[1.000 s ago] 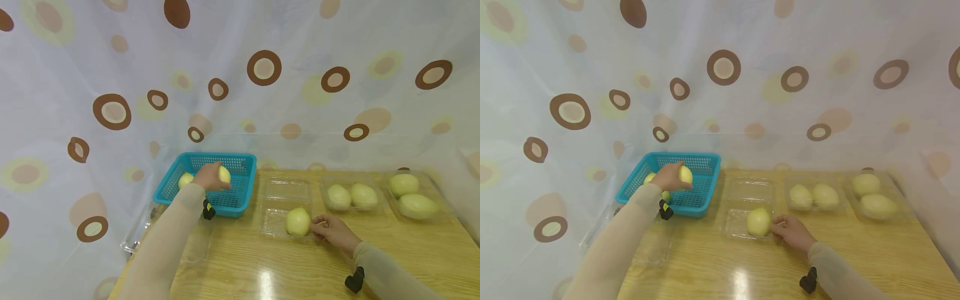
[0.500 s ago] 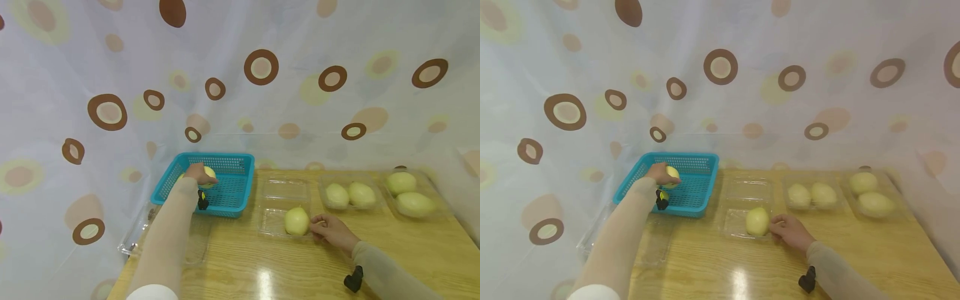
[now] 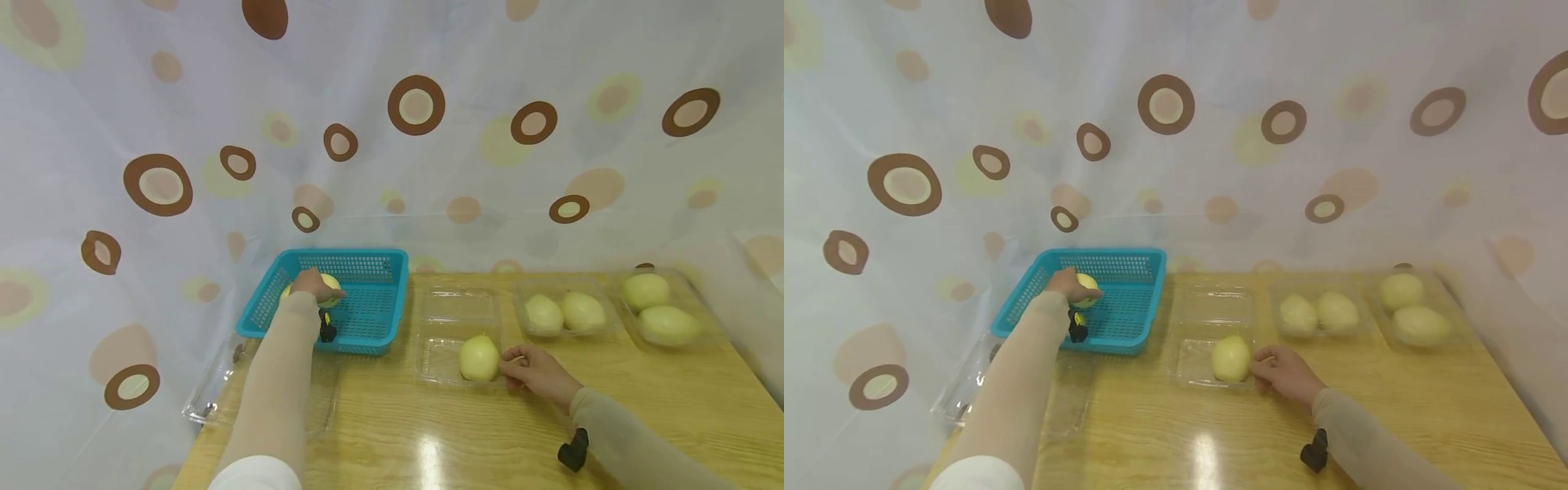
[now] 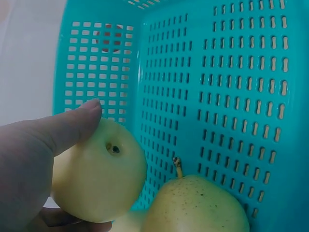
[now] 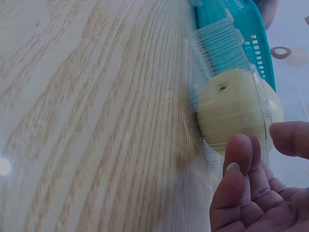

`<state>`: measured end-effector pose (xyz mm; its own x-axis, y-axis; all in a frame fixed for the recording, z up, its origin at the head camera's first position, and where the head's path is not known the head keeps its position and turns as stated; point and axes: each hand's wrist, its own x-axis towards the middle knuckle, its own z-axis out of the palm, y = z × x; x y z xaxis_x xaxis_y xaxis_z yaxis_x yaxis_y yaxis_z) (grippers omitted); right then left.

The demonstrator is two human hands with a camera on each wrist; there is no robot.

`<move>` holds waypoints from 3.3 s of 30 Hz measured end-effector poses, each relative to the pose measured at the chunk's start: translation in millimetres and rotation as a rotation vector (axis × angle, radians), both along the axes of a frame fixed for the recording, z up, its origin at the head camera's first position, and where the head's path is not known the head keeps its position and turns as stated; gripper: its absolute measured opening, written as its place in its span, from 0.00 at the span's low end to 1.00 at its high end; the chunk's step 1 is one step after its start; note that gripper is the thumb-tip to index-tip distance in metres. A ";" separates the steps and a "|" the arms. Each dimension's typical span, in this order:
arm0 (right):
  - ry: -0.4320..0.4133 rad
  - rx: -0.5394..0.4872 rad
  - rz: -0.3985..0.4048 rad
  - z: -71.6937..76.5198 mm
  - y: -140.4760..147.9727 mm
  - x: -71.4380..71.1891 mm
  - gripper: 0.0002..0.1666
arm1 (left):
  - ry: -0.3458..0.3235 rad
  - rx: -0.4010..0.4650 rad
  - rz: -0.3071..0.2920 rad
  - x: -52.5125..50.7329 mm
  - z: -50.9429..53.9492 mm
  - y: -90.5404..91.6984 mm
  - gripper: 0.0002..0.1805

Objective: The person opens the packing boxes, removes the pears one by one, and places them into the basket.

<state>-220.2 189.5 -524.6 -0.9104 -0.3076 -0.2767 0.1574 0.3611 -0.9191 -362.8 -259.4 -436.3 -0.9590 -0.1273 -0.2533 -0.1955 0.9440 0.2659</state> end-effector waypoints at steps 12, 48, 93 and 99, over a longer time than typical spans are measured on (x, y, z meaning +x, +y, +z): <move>-0.006 0.008 -0.001 3.5 -0.2 1.6 0.28 | -0.004 0.015 0.023 0.2 -8.5 -3.1 0.37; 0.008 -0.008 0.011 2.1 -0.7 2.7 0.29 | 0.018 0.004 0.039 3.3 -1.8 -4.8 0.29; -0.052 -0.058 -0.069 3.0 -5.0 0.7 0.25 | 0.133 0.201 -0.546 78.9 27.7 178.2 0.32; -0.060 -0.101 -0.071 0.3 -4.2 0.6 0.25 | 0.092 0.203 -0.592 92.7 9.2 203.3 0.33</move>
